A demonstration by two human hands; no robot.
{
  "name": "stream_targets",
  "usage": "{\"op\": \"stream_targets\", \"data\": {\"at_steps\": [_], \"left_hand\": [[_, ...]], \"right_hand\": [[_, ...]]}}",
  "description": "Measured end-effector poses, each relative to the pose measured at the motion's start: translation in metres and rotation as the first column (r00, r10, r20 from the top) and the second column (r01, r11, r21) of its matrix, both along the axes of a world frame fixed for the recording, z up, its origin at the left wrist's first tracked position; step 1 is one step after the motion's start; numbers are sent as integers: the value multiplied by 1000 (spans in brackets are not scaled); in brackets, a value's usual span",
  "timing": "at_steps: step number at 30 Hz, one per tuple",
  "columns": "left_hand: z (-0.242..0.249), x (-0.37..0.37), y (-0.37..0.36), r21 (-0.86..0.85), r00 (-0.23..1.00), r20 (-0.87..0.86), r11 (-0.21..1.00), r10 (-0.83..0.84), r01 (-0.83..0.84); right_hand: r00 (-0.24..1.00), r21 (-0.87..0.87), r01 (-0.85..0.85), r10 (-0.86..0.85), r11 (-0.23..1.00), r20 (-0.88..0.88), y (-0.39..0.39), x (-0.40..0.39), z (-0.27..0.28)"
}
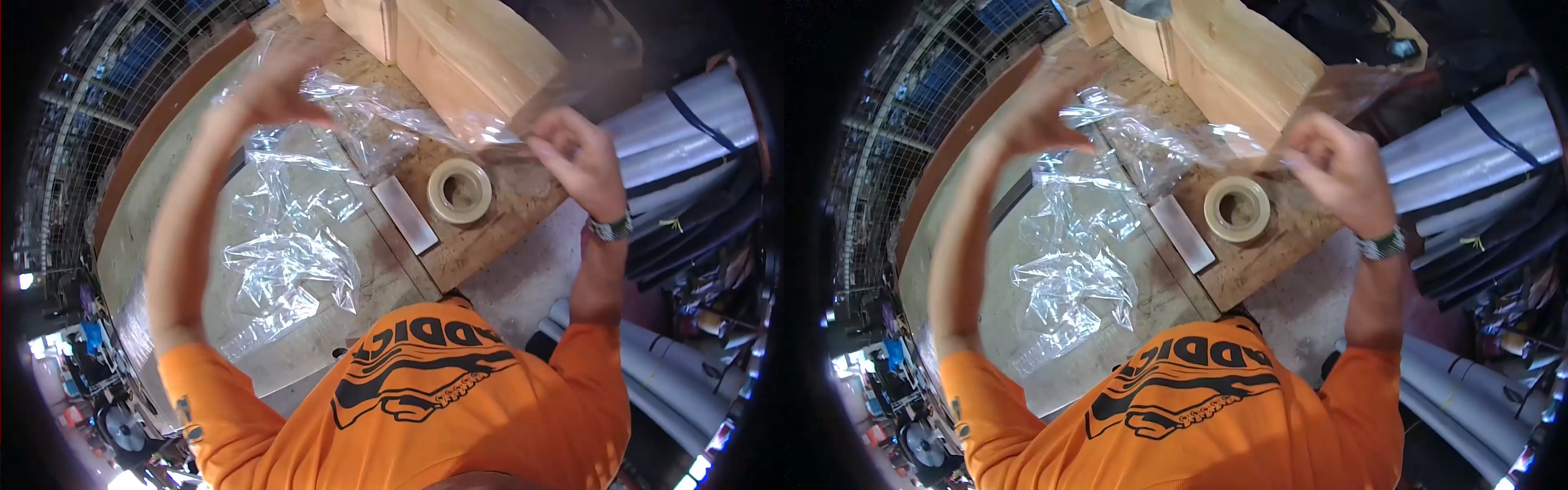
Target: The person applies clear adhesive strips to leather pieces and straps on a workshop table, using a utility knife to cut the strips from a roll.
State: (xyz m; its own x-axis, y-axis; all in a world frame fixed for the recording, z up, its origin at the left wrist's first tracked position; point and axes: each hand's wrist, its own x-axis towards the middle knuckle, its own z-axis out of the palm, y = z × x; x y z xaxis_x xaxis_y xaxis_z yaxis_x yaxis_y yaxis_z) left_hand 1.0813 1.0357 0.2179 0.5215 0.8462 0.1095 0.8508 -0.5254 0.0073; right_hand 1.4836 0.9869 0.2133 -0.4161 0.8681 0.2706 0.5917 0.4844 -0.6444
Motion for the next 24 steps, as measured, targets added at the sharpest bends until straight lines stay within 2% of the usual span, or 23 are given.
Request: {"op": "stream_targets", "data": {"at_steps": [1,3,6,9,10,12,13,14,15,17,18,19,20,21,22,24], "left_hand": [[-17,50,-19,-1,969,211,991,-128,131],[-36,120,-36,151,900,323,954,-294,258],[20,112,-19,45,991,126,998,-52,47],[65,43,18,254,971,239,964,13,-75],[73,20,30,316,969,242,941,45,-122],[61,-35,62,405,971,130,883,199,-236],[37,-56,74,377,942,19,871,334,-316],[12,-66,78,284,867,-147,859,477,-425],[-12,-59,71,188,787,-280,835,550,-517],[-41,-20,53,166,889,-89,887,449,-431],[-31,27,31,63,974,140,980,179,-189],[-23,88,4,51,987,128,993,100,-107],[-34,134,-20,92,967,252,996,-25,2],[-35,174,-37,72,957,271,993,-105,88],[-35,193,-47,49,939,298,985,-173,166],[-32,182,-34,158,970,195,981,-144,114]], "right_hand": [[988,55,-76,82,996,-130,3,-15,-6],[987,30,-128,130,991,-95,-2,-38,11],[980,17,-178,179,984,-90,-2,-25,15],[981,29,-160,162,987,-107,5,16,-3],[988,-38,-129,125,991,-91,5,32,-14],[996,-178,-82,75,981,-47,4,62,-31],[999,-172,-43,41,984,-18,2,71,-33],[1000,-160,-6,8,987,13,0,79,-34],[999,-140,32,-26,990,44,1,84,-34],[996,-229,-6,-16,973,-92,2,75,-30],[986,-271,-29,-17,962,-163,3,64,-27],[989,-201,-64,35,977,-144,4,51,-25],[978,-157,-129,100,979,-183,6,38,-25],[971,-44,-173,163,984,-178,9,27,-28],[968,-46,-210,201,977,-149,13,24,-27],[956,-54,-283,278,957,-95,19,18,-26]]}}
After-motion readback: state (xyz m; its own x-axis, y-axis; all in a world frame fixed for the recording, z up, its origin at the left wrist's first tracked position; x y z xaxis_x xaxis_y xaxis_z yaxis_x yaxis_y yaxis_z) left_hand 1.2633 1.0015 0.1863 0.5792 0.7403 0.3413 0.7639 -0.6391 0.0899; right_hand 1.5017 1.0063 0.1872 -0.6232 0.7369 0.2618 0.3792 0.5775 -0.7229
